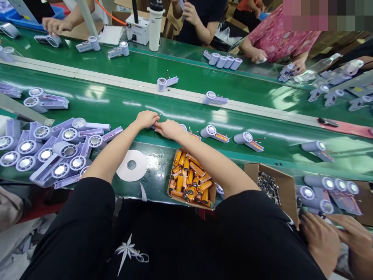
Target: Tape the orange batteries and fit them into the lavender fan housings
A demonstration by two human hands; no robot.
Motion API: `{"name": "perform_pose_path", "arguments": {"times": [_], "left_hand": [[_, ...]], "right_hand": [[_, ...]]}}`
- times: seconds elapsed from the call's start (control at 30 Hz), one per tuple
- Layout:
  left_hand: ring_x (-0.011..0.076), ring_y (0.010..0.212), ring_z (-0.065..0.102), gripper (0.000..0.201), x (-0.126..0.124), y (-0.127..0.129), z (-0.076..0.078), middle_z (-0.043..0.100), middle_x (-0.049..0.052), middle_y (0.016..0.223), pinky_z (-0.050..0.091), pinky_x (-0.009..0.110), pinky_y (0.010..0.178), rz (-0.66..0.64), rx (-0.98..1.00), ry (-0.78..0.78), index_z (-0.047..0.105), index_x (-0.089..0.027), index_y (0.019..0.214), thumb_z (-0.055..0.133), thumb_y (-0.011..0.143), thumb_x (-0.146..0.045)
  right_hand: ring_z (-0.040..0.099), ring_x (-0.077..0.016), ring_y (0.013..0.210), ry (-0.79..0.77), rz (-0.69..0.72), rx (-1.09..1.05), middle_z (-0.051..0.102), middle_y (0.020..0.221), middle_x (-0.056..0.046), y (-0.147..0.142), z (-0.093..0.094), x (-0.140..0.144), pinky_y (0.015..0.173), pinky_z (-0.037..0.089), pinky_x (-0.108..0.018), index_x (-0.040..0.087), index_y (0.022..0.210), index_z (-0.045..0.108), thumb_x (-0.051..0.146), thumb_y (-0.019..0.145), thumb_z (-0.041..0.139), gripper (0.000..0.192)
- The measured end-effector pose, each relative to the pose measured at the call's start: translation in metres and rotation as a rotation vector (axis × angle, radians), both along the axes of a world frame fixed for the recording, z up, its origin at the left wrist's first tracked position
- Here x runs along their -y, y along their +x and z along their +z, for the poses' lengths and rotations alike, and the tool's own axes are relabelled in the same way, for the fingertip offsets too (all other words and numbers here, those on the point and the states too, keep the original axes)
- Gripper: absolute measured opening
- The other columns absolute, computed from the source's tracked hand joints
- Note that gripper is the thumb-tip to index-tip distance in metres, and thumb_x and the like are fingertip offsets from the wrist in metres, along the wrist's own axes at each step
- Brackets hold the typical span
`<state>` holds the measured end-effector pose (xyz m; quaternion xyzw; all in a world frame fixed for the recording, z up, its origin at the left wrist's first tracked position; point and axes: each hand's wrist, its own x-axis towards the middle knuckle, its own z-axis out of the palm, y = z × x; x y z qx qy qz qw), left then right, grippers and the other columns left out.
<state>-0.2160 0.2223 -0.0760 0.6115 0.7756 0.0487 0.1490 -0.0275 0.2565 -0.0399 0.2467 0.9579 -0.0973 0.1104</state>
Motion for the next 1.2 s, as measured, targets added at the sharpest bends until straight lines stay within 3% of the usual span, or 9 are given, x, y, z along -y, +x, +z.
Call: {"name": "perform_pose_path", "arguments": {"times": [0.2, 0.3, 0.47, 0.57, 0.67, 0.83, 0.93, 1.07, 1.2], "left_hand": [[0.0346, 0.132, 0.072, 0.048, -0.009, 0.018, 0.014, 0.082, 0.012, 0.134, 0.054, 0.046, 0.112, 0.028, -0.008, 0.004, 0.085, -0.028, 0.123, 0.045, 0.110, -0.050], [0.0346, 0.145, 0.061, 0.059, 0.008, 0.031, 0.039, 0.075, 0.018, 0.148, 0.048, 0.050, 0.120, 0.068, -0.027, 0.079, 0.073, -0.019, 0.145, 0.029, 0.116, -0.047], [0.0333, 0.141, 0.062, 0.058, 0.160, 0.033, 0.063, 0.076, 0.014, 0.146, 0.046, 0.049, 0.126, -0.207, -0.007, 0.206, 0.071, -0.022, 0.143, 0.055, 0.107, -0.065], [0.0449, 0.146, 0.062, 0.056, 0.274, 0.022, 0.041, 0.077, 0.014, 0.148, 0.047, 0.062, 0.126, -0.316, -0.040, 0.153, 0.075, -0.029, 0.138, 0.076, 0.092, -0.060], [0.0424, 0.133, 0.070, 0.046, 0.335, 0.026, 0.015, 0.079, 0.016, 0.143, 0.049, 0.066, 0.124, -0.359, -0.076, 0.305, 0.071, -0.029, 0.142, 0.071, 0.097, -0.040], [0.0431, 0.151, 0.057, 0.055, 0.327, 0.092, 0.021, 0.077, 0.014, 0.134, 0.045, 0.069, 0.128, -0.282, -0.048, 0.658, 0.059, -0.029, 0.141, 0.083, 0.092, -0.036], [0.0436, 0.158, 0.050, 0.049, 0.310, 0.121, 0.038, 0.077, 0.009, 0.128, 0.042, 0.072, 0.129, -0.283, 0.003, 0.668, 0.060, -0.033, 0.130, 0.085, 0.088, -0.035], [0.0377, 0.136, 0.067, 0.045, 0.297, 0.120, 0.043, 0.078, 0.008, 0.123, 0.041, 0.072, 0.129, -0.272, 0.043, 0.701, 0.060, -0.032, 0.128, 0.082, 0.089, -0.033], [0.0362, 0.130, 0.068, 0.054, 0.287, 0.117, 0.035, 0.079, 0.010, 0.122, 0.045, 0.067, 0.126, -0.264, 0.025, 0.767, 0.061, -0.031, 0.139, 0.078, 0.088, -0.021]], "right_hand": [[0.074, -0.0385, 0.130, -0.036, 0.042, 0.086, 0.076, 0.146, -0.026, -0.025, 0.030, -0.001, 0.109, 0.056, -0.046, 0.009, 0.143, 0.077, 0.035, 0.108, 0.067, 0.045], [0.077, -0.0389, 0.128, -0.104, 0.018, 0.042, 0.081, 0.139, -0.024, 0.000, 0.064, 0.005, 0.108, 0.057, -0.047, 0.012, 0.143, 0.079, 0.032, 0.109, 0.068, 0.041], [0.077, -0.0288, 0.133, -0.205, -0.046, -0.391, 0.081, 0.146, -0.013, 0.152, 0.093, 0.072, 0.114, 0.057, -0.039, 0.020, 0.151, 0.074, 0.036, 0.115, 0.055, 0.044], [0.087, -0.0233, 0.097, -0.423, -0.155, -0.645, 0.091, 0.112, -0.008, 0.255, 0.077, 0.128, 0.087, 0.066, -0.032, 0.024, 0.116, 0.088, 0.042, 0.110, 0.064, 0.030], [0.085, -0.0201, 0.076, -0.595, -0.382, -0.756, 0.090, 0.093, -0.005, 0.301, 0.058, 0.178, 0.072, 0.066, -0.029, 0.027, 0.109, 0.089, 0.044, 0.105, 0.073, 0.024], [0.076, -0.0151, 0.064, -0.934, -0.450, -0.744, 0.087, 0.088, -0.003, 0.245, 0.039, 0.237, 0.059, 0.058, -0.024, 0.021, 0.133, 0.082, 0.057, 0.092, 0.088, 0.055], [0.074, -0.0140, 0.066, -0.955, -0.222, -0.706, 0.083, 0.078, -0.002, 0.206, 0.029, 0.257, 0.065, 0.055, -0.023, 0.020, 0.105, 0.086, 0.052, 0.103, 0.078, 0.034], [0.071, -0.0154, 0.061, -0.766, 0.001, -0.492, 0.079, 0.069, 0.000, 0.206, 0.020, 0.251, 0.063, 0.050, -0.026, 0.022, 0.088, 0.085, 0.036, 0.109, 0.072, 0.028], [0.080, -0.0260, 0.094, -0.425, -0.096, -0.441, 0.087, 0.103, -0.010, 0.227, 0.025, 0.184, 0.087, 0.062, -0.037, 0.023, 0.123, 0.087, 0.033, 0.107, 0.075, 0.022]]}}
